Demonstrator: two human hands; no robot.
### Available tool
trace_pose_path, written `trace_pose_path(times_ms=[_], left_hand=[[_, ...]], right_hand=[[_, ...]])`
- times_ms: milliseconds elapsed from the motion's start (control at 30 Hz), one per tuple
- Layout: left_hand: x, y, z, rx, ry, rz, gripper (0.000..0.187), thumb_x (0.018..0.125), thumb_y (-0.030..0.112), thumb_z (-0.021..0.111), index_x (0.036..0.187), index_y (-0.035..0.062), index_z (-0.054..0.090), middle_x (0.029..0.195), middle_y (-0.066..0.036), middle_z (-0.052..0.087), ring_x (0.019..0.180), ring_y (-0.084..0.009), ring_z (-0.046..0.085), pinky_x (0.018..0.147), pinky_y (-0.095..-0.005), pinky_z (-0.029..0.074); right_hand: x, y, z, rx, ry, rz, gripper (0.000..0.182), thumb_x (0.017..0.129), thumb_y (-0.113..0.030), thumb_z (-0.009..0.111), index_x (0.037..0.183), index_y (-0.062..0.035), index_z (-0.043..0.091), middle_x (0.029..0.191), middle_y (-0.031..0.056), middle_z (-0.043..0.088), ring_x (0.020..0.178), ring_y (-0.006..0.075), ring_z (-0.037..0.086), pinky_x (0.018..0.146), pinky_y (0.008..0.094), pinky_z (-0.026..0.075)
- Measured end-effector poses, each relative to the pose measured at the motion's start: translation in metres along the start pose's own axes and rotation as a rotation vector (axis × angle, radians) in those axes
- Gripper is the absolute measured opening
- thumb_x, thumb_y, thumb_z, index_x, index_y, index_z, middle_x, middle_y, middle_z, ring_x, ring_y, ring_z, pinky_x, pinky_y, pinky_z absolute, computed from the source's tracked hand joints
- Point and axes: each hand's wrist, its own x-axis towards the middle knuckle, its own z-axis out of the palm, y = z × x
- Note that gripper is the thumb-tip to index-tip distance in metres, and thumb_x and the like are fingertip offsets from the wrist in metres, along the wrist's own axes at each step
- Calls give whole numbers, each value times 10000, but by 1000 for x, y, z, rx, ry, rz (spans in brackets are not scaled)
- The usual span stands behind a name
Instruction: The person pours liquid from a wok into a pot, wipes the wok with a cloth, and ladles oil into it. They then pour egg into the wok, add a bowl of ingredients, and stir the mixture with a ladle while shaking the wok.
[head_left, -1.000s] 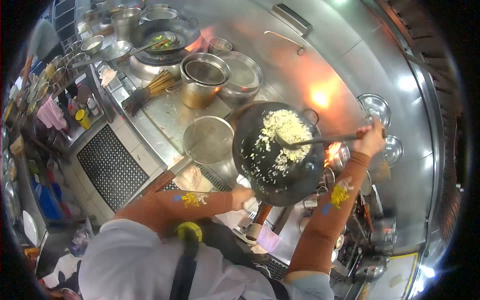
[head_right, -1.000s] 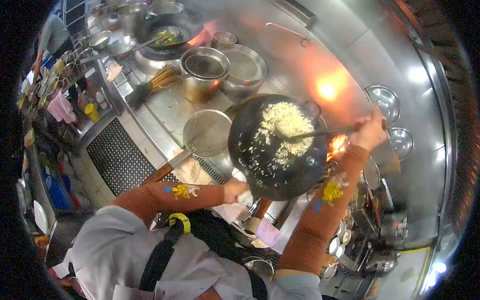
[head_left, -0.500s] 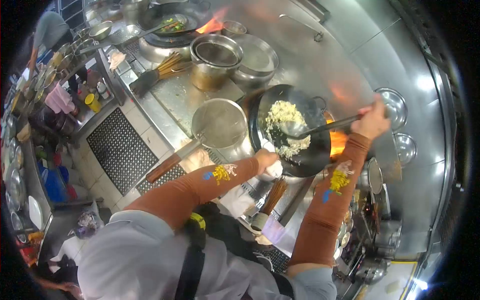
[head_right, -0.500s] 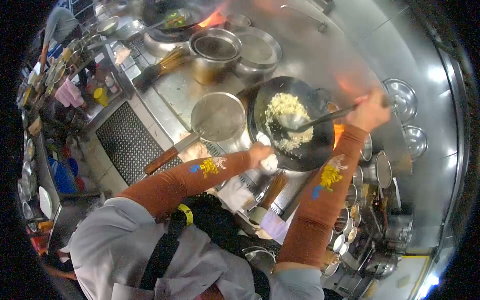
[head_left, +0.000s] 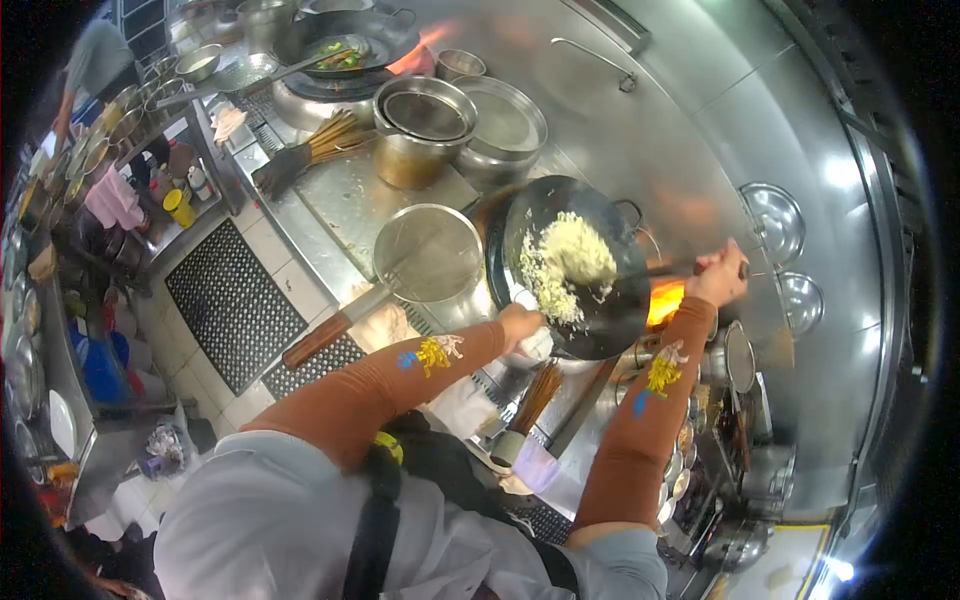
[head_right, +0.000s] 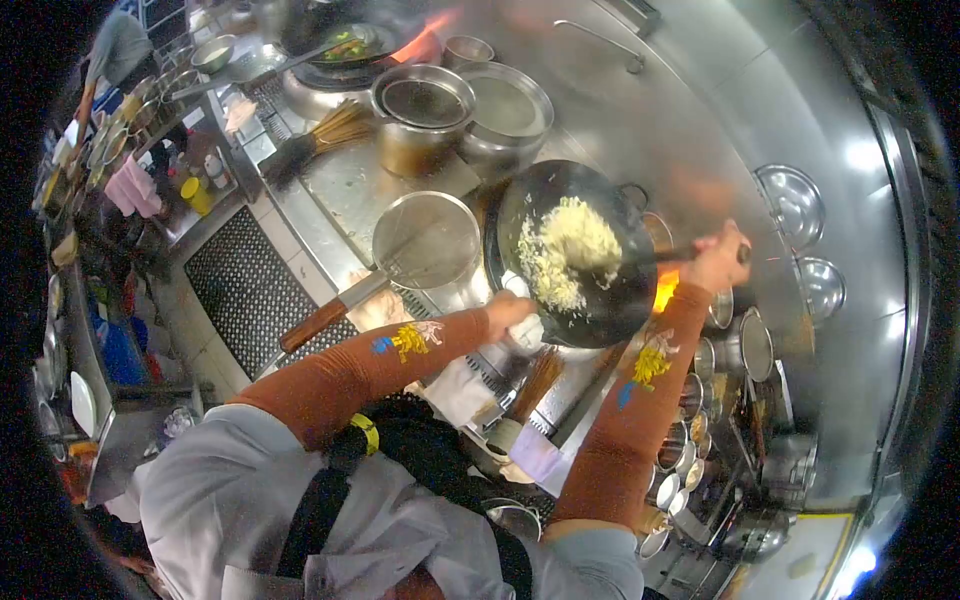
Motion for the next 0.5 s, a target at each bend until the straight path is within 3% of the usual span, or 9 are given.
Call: trace_pose_path(times_ms=[133, 233, 267, 367, 400, 500], left_hand=[[-8, 8, 1, 128, 77, 55, 234, 777, 130, 636, 853, -92, 633, 807, -179, 653, 636, -305, 669, 506, -470, 556], [-8, 11, 3, 66, 83, 44, 192, 796, 65, 594, 837, -118, 630, 756, -155, 648, 654, -265, 656, 541, -404, 515], [-14, 12, 3, 29, 45, -9, 196, 794, 67, 598, 841, -120, 631, 759, -152, 649, 665, -262, 656, 548, -398, 513], [-21, 14, 5, 3, 23, -17, 180, 792, 71, 608, 829, -101, 643, 761, -137, 655, 662, -257, 656, 558, -388, 519], [-33, 21, 7, 23, 37, -15, 172, 792, 71, 609, 822, -94, 645, 761, -135, 656, 652, -259, 656, 556, -388, 521], [-9, 20, -4, 9, -17, 21, 177, 793, 80, 616, 825, -91, 650, 777, -141, 663, 658, -251, 657, 559, -376, 521]], right_hand=[[-32, -67, 7, 120, -216, 8, 206, 843, -109, 638, 686, -97, 505, 539, -24, 446, 400, 73, 377, 360, 225, 312], [-73, -61, 8, 90, -216, -44, 207, 837, -62, 632, 679, -82, 499, 516, -8, 448, 401, 68, 420, 364, 224, 347], [-66, -38, 12, 81, -105, 2, 209, 836, -43, 621, 674, -79, 494, 516, -11, 442, 390, 69, 401, 354, 229, 330], [-12, -12, 15, 43, -171, -34, 192, 833, -37, 620, 684, -70, 503, 520, -8, 450, 390, 69, 394, 350, 225, 314], [-11, -34, 20, -8, -161, -8, 195, 829, -46, 628, 681, -73, 504, 524, -6, 458, 399, 77, 400, 378, 231, 336], [-18, -39, 5, 199, -224, -145, 166, 830, -53, 634, 702, -63, 528, 539, -6, 466, 425, 85, 421, 408, 232, 359]])
